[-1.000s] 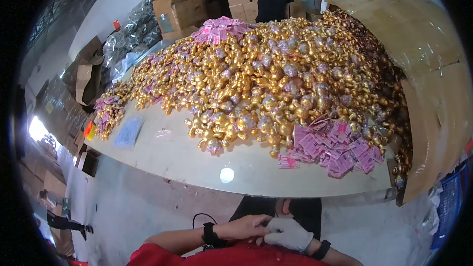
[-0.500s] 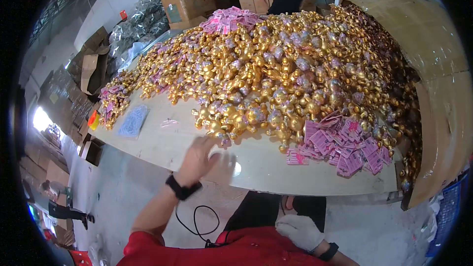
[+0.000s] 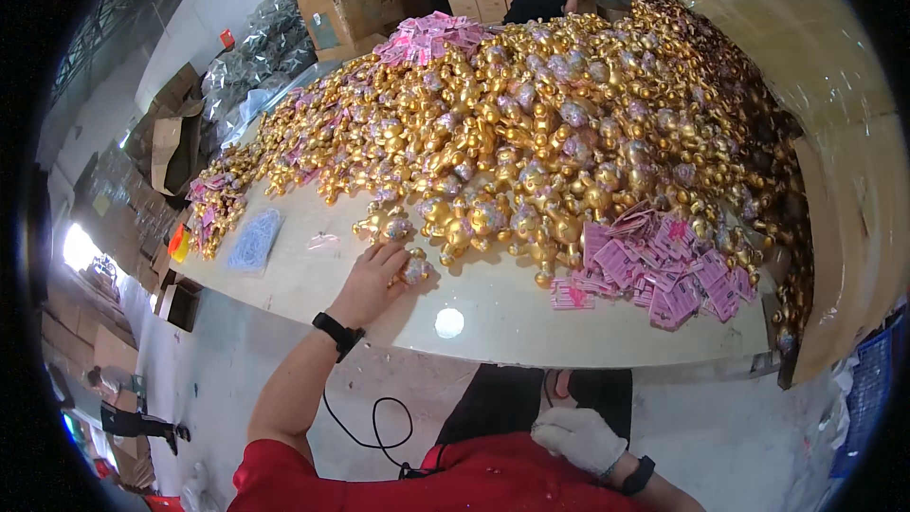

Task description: Sorting and organizing gold-colored figurines and pink packets on a large work table.

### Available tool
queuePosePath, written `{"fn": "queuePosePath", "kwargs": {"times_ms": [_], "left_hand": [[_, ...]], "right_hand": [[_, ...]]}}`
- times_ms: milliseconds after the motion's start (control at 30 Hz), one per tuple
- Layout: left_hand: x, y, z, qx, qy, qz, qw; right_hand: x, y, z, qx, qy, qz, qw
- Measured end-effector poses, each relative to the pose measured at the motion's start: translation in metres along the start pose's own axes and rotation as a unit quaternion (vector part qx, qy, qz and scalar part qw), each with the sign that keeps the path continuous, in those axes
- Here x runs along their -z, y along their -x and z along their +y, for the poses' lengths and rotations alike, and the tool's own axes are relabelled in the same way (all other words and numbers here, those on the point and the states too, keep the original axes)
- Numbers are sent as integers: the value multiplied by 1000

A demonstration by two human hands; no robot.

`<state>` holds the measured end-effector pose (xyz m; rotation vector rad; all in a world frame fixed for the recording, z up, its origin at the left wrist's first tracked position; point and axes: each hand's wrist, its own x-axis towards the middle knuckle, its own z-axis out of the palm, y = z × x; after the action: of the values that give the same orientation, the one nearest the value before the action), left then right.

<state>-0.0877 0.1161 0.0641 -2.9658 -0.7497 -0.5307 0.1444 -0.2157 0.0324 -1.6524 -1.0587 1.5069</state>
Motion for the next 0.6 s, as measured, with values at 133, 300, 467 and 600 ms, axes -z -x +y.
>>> {"fn": "queuePosePath", "kwargs": {"times_ms": [133, 300, 467, 600], "left_hand": [[22, 1, 14, 113, 212, 10, 971], [26, 51, 108, 248, 592, -113, 758], [-13, 92, 154, 222, 678, -263, 649], [-13, 94, 179, 217, 692, -324, 608]], "right_hand": [[-3, 1, 20, 83, -91, 23, 992], [10, 14, -16, 154, 74, 79, 982], [10, 21, -26, 237, 169, 74, 954], [8, 22, -17, 291, 272, 92, 913]]}}
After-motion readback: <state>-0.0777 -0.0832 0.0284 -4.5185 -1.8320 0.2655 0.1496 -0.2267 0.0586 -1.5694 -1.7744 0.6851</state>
